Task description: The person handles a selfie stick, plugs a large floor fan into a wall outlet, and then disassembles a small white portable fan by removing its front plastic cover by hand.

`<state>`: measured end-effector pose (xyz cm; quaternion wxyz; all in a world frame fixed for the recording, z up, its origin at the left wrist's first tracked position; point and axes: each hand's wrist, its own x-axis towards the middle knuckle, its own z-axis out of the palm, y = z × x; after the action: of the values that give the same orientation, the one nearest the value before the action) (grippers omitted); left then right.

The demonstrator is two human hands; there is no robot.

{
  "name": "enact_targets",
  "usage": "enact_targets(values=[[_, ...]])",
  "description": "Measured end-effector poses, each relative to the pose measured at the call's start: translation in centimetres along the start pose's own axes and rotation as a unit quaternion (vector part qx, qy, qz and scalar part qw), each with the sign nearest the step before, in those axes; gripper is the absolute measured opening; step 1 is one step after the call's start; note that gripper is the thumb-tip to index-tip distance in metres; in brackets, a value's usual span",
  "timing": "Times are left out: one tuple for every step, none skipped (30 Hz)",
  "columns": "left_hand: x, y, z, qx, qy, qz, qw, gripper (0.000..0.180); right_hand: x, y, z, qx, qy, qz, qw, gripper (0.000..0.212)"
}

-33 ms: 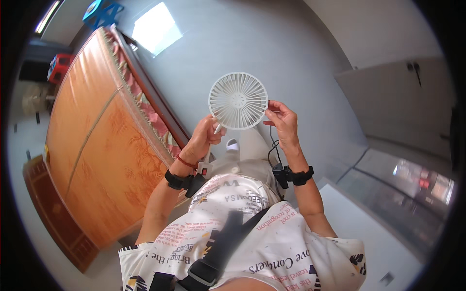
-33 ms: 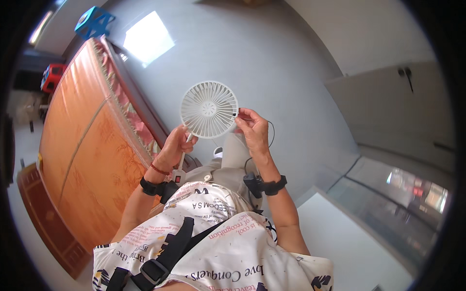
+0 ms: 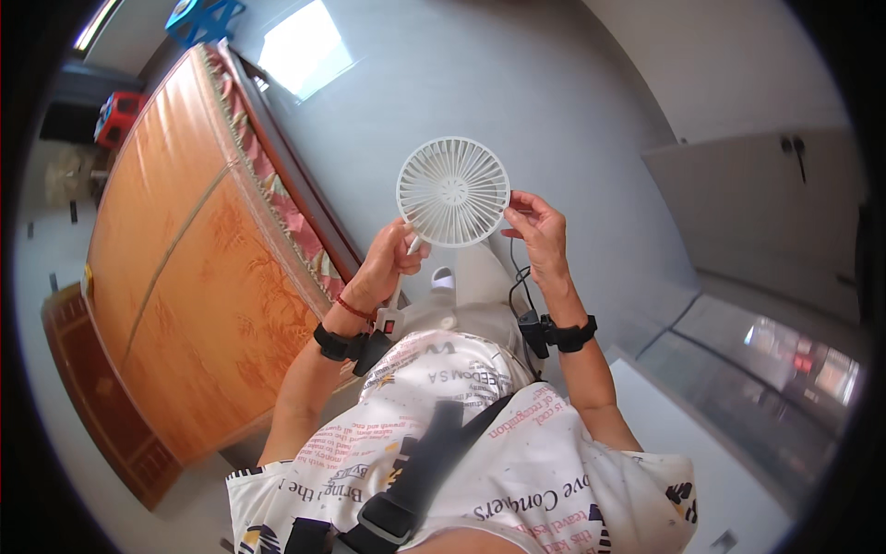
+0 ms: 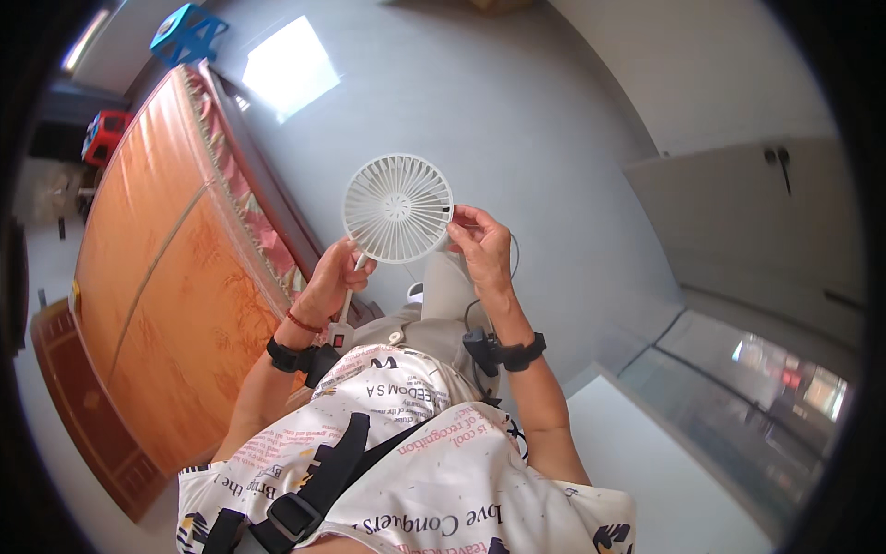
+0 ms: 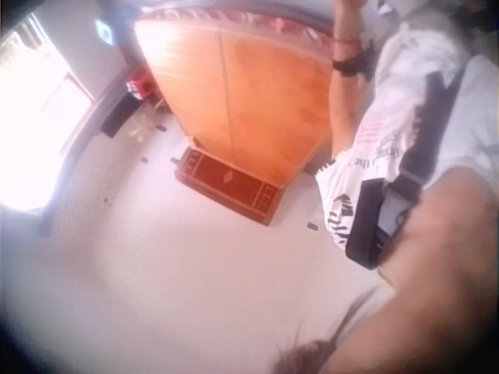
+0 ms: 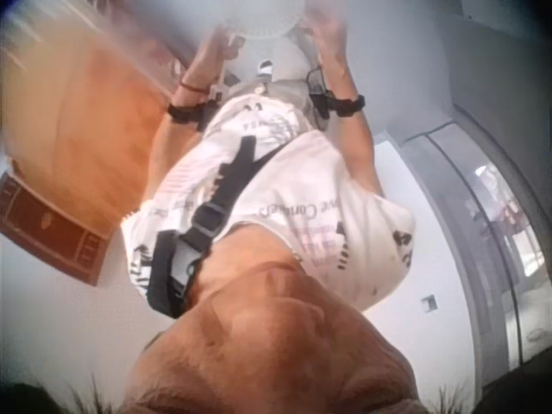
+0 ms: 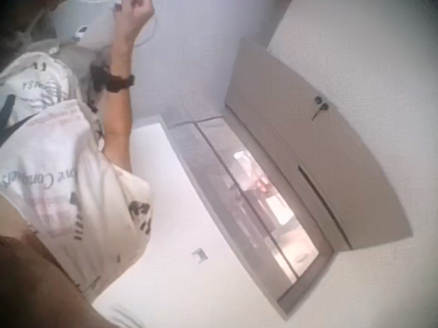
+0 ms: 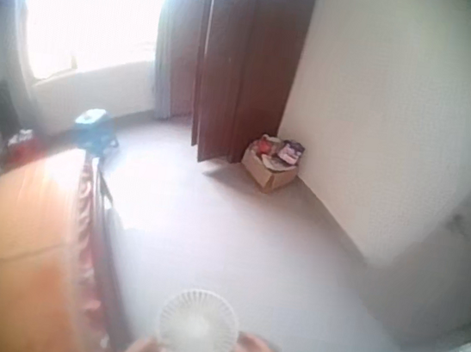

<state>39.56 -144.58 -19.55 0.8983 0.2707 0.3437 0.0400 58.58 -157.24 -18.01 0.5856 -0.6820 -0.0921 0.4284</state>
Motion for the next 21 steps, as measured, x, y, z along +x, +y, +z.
enact_targets(values=[[0.6,0.9,-0.2,-0.017,0.017,0.012,1.000,0.029,1.9,-0.8,0.6,-0.010,-0.015,-0.010,1.000,0.027],[1.2,2.0,-0.2,-0.024,0.029,0.025,0.999,0.029,3.8,-1.6,1.3,-0.014,-0.033,-0.011,0.999,0.027],[1.5,3.0,-0.3,-0.029,0.043,0.034,0.998,0.028,5.2,-2.3,1.9,-0.019,-0.053,-0.008,0.998,0.027],[1.9,4.1,-0.2,-0.032,0.056,0.042,0.997,0.027,6.6,-3.1,2.6,-0.024,-0.070,-0.005,0.997,0.026],[2.2,5.1,-0.2,-0.037,0.065,0.053,0.996,0.025,7.9,-3.9,3.2,-0.025,-0.079,-0.011,0.996,0.024],[2.3,6.0,0.0,-0.043,0.073,0.057,0.995,0.025,8.8,-5.3,3.7,-0.028,-0.089,-0.008,0.996,0.024],[2.7,6.8,0.0,-0.046,0.072,0.074,0.994,0.023,9.9,-6.8,4.3,-0.032,-0.101,0.001,0.994,0.023],[2.9,7.7,0.1,-0.049,0.070,0.089,0.992,0.022,10.9,-8.0,4.8,-0.036,-0.113,0.011,0.993,0.022],[3.6,9.1,0.3,-0.050,0.073,0.096,0.991,0.022,12.4,-9.3,5.4,-0.038,-0.119,0.008,0.992,0.022],[3.9,10.3,0.6,-0.067,0.103,0.086,0.989,0.021,13.8,-10.5,6.0,-0.059,-0.130,0.007,0.990,0.022],[4.6,11.6,0.7,-0.085,0.132,0.075,0.985,0.021,15.3,-11.7,6.7,-0.081,-0.140,0.006,0.987,0.022],[5.4,12.7,0.4,-0.090,0.139,0.079,0.983,0.021,16.8,-12.8,7.4,-0.084,-0.149,0.008,0.985,0.022],[5.7,13.0,-0.1,-0.090,0.138,0.090,0.982,0.025,17.7,-13.6,8.1,-0.078,-0.161,0.012,0.984,0.022],[5.9,13.2,-0.3,-0.089,0.137,0.100,0.982,0.028,18.3,-14.0,8.5,-0.072,-0.172,0.016,0.982,0.023],[6.6,15.1,0.3,-0.085,0.140,0.094,0.982,0.031,20.1,-14.2,9.0,-0.061,-0.176,0.014,0.982,0.022],[7.3,16.2,0.2,-0.088,0.143,0.097,0.981,0.031,21.4,-14.6,9.5,-0.063,-0.181,0.014,0.981,0.022],[7.9,17.1,0.2,-0.099,0.144,0.089,0.981,0.032,22.6,-15.1,10.0,-0.058,-0.181,0.029,0.981,0.021],[8.4,17.9,0.1,-0.112,0.145,0.079,0.980,0.034,23.4,-15.5,10.4,-0.053,-0.180,0.045,0.981,0.020],[8.9,18.7,-0.1,-0.113,0.145,0.078,0.980,0.034,24.3,-16.0,10.9,-0.054,-0.180,0.046,0.981,0.020],[9.3,19.5,-0.5,-0.121,0.145,0.084,0.979,0.024,25.1,-16.5,11.6,-0.054,-0.183,0.052,0.980,0.019],[9.6,19.8,-0.9,-0.129,0.144,0.086,0.977,0.017,25.6,-16.5,12.0,-0.054,-0.183,0.060,0.980,0.018]])
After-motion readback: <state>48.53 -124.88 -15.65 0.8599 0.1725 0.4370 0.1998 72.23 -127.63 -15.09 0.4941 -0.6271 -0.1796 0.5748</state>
